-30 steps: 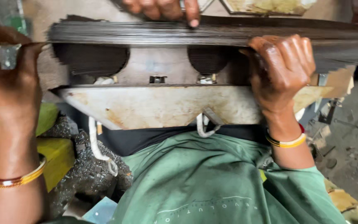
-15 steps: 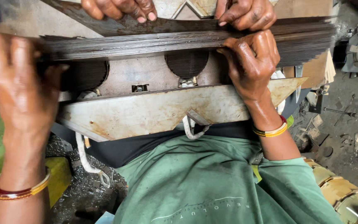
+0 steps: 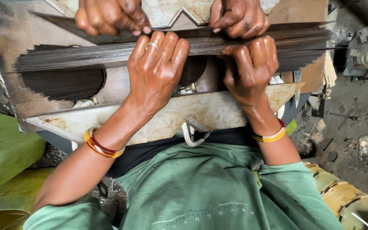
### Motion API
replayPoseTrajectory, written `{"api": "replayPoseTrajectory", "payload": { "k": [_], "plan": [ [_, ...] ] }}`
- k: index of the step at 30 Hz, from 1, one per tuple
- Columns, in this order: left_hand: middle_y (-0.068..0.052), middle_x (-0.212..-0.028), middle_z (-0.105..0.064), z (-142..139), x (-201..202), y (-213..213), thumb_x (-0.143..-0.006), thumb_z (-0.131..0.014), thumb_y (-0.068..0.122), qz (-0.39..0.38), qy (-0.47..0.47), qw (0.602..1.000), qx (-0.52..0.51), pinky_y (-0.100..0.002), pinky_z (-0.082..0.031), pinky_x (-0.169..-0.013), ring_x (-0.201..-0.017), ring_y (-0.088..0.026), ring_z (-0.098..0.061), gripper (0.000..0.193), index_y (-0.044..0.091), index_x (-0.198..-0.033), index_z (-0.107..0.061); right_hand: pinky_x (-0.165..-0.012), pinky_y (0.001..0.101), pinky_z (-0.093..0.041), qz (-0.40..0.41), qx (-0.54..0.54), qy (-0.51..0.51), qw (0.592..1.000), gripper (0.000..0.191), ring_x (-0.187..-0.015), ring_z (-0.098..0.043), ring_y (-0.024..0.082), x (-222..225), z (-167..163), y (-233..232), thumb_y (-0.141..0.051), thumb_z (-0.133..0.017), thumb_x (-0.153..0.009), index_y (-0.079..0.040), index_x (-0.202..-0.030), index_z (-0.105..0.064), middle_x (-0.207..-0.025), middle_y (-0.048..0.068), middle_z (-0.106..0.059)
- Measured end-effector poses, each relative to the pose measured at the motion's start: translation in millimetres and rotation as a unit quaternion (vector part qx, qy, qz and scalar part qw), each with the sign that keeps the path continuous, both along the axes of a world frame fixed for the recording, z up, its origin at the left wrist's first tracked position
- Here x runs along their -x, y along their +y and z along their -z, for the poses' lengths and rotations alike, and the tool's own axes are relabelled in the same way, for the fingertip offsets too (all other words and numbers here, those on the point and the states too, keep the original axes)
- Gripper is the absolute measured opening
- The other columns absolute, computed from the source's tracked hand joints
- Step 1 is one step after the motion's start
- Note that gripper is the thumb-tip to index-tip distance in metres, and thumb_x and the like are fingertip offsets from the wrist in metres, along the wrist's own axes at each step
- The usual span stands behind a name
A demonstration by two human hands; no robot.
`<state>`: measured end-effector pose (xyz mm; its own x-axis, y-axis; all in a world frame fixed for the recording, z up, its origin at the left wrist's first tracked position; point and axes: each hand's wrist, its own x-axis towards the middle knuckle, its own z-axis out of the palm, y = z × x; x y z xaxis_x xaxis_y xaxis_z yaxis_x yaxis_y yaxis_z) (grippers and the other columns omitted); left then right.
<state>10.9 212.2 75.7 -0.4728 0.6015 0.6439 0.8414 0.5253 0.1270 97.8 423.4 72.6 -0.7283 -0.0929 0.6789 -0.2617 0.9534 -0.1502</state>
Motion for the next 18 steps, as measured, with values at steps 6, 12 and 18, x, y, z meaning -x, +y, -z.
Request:
{"api": "replayPoseTrajectory", "payload": {
  "k": [6,12,18],
  "plan": [
    [-0.007,-0.093,-0.051,7,-3,2,-0.089,-0.065,0.008,-0.006,0.026,1.0,0.0,-0.039,-0.048,-0.086,-0.096,-0.023,-0.056,0.011,0.006,-0.097,-0.057,-0.078,0.0442,-0.045,-0.02,-0.003,-0.003,1.0,0.021,-0.087,-0.054,0.033,-3,7,6,0.001,-0.082,-0.087,-0.002,-0.096,-0.064,-0.091,0.013,-0.049],
    [-0.007,-0.096,-0.054,8,-9,-2,-0.089,-0.067,0.005,0.005,0.063,0.998,-0.003,-0.037,-0.045,-0.077,-0.093,-0.023,-0.057,0.012,0.007,-0.097,-0.058,-0.074,0.0446,-0.043,-0.027,-0.035,0.007,0.999,0.021,-0.082,-0.052,0.033,-16,7,0,0.0,-0.081,-0.082,-0.003,-0.096,-0.066,-0.086,0.013,-0.046],
    [-0.007,-0.092,-0.053,6,-9,-3,-0.088,-0.069,0.009,0.01,0.033,0.999,-0.011,-0.037,-0.045,-0.078,-0.092,-0.023,-0.058,0.013,0.008,-0.094,-0.058,-0.075,0.0444,-0.042,-0.041,-0.009,-0.022,0.999,0.023,-0.085,-0.052,0.033,-13,2,5,-0.002,-0.083,-0.083,-0.003,-0.095,-0.063,-0.088,0.013,-0.046]
  ]
}}
